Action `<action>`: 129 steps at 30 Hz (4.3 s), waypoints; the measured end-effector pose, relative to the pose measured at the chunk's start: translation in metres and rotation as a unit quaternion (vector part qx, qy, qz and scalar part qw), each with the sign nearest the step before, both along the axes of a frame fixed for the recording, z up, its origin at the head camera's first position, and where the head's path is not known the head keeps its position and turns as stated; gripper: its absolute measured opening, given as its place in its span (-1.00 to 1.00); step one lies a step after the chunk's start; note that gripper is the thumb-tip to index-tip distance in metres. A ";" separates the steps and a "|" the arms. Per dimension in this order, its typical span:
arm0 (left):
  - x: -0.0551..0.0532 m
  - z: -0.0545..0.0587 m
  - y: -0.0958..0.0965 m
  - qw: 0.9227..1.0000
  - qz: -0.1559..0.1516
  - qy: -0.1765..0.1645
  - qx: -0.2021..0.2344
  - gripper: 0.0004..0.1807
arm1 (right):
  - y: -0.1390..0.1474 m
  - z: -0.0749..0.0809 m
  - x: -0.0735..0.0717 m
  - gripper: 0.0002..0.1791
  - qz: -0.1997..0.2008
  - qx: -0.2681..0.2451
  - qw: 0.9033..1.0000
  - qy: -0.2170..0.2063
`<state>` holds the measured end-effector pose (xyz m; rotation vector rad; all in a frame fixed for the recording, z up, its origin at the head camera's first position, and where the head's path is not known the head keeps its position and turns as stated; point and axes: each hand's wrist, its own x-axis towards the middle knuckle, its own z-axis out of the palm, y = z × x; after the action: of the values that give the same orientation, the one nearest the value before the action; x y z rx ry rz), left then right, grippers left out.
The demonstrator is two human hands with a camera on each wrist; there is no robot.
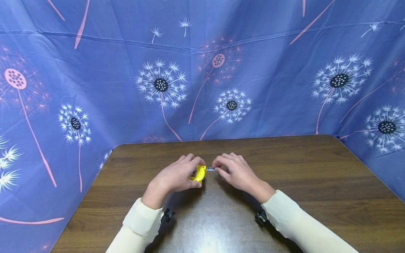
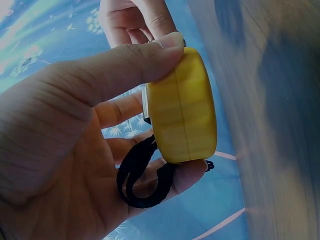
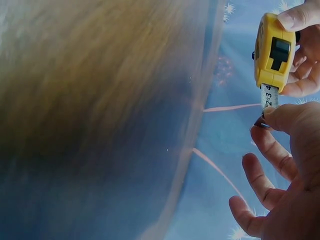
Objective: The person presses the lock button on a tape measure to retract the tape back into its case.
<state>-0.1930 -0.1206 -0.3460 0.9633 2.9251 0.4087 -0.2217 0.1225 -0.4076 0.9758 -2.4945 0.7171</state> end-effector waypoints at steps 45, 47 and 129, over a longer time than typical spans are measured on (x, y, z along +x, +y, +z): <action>0.001 -0.004 0.008 1.000 -0.007 0.004 -0.006 -0.38 | -0.008 -0.005 0.001 -0.81 0.014 -0.010 1.000 -0.008; 0.001 -0.004 0.008 1.000 -0.008 0.004 -0.007 -0.39 | -0.008 -0.005 0.001 -0.82 0.016 -0.009 1.000 -0.010; 0.007 -0.030 -0.105 0.997 0.080 -0.006 -0.013 -0.41 | 0.162 0.002 0.038 -0.49 -0.140 0.099 0.983 -0.062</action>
<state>-0.1862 -0.2257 -0.3756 0.7237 2.9980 0.3796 -0.1837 0.2840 -0.4058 0.6377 -2.7772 0.4615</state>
